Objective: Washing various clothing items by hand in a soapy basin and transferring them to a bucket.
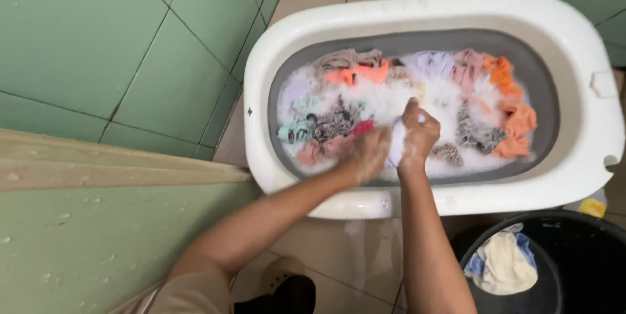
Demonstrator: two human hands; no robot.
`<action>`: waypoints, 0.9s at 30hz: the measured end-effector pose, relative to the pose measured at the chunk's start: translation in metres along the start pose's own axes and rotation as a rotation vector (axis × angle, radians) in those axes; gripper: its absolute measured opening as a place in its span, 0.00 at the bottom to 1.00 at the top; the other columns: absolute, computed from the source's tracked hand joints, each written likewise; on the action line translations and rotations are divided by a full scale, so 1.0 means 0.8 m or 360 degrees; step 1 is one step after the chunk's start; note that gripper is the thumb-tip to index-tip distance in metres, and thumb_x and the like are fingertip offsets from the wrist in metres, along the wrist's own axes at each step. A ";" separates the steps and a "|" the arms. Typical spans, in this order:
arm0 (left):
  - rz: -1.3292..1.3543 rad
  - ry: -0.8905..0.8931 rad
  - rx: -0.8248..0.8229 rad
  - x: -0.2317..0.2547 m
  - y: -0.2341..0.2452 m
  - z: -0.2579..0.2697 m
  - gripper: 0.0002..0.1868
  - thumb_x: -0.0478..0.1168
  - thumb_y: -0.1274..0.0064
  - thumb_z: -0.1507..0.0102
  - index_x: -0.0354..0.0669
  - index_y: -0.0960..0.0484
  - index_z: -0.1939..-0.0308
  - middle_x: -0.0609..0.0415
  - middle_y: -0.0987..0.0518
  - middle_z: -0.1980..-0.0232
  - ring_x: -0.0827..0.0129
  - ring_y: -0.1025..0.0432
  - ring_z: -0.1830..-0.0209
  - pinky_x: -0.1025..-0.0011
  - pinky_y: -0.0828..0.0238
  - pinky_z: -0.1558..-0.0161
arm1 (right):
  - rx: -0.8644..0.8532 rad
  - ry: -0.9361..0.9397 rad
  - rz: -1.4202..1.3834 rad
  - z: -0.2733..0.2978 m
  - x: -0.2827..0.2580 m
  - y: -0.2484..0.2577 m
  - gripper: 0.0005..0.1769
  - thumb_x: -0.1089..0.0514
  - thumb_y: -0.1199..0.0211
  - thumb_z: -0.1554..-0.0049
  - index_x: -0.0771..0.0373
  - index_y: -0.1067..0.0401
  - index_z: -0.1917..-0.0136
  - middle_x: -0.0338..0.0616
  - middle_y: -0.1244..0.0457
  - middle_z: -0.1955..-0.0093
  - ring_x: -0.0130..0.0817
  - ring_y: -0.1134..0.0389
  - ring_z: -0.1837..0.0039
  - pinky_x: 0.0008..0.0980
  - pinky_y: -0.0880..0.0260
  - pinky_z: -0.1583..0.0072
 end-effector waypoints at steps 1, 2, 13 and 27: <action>-0.0277 -0.0041 0.0152 -0.055 -0.030 -0.029 0.08 0.37 0.83 0.21 0.41 0.48 0.52 0.60 0.48 0.64 0.83 0.54 0.70 0.90 0.60 0.72 | 0.0113 0.0200 0.0165 0.027 -0.020 0.005 0.26 0.50 0.44 0.29 0.72 0.26 0.62 0.58 0.38 0.70 0.40 0.41 0.68 0.46 0.39 0.62; -0.0582 -0.0061 0.0282 -0.114 -0.065 -0.068 0.09 0.39 0.81 0.21 0.40 0.46 0.52 0.59 0.46 0.65 0.82 0.52 0.70 0.88 0.57 0.71 | 0.0228 0.0440 0.0317 0.042 -0.048 0.005 0.24 0.51 0.46 0.27 0.70 0.21 0.55 0.56 0.36 0.68 0.39 0.37 0.68 0.46 0.36 0.61; -0.3925 -0.0433 0.1778 0.045 -0.067 -0.026 0.25 0.52 0.66 0.22 0.39 0.20 0.57 0.53 0.24 0.70 0.66 0.27 0.70 0.67 0.28 0.63 | 0.0019 0.0211 0.0140 0.072 -0.073 -0.010 0.21 0.51 0.49 0.32 0.66 0.21 0.54 0.49 0.37 0.74 0.34 0.37 0.74 0.42 0.35 0.67; -0.3375 -0.0682 0.1154 0.122 -0.020 0.033 0.12 0.45 0.53 0.24 0.42 0.20 0.47 0.59 0.23 0.56 0.78 0.29 0.60 0.68 0.28 0.57 | 0.0048 -0.0108 0.0651 0.007 -0.044 -0.023 0.25 0.43 0.47 0.35 0.62 0.19 0.57 0.63 0.32 0.66 0.56 0.28 0.65 0.50 0.29 0.57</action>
Point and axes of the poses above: each hand's wrist, its own z-axis away from the middle knuckle, its own y-axis out of the back of the hand, x = y × z, the point moved 9 cm from there along -z, towards the middle knuckle
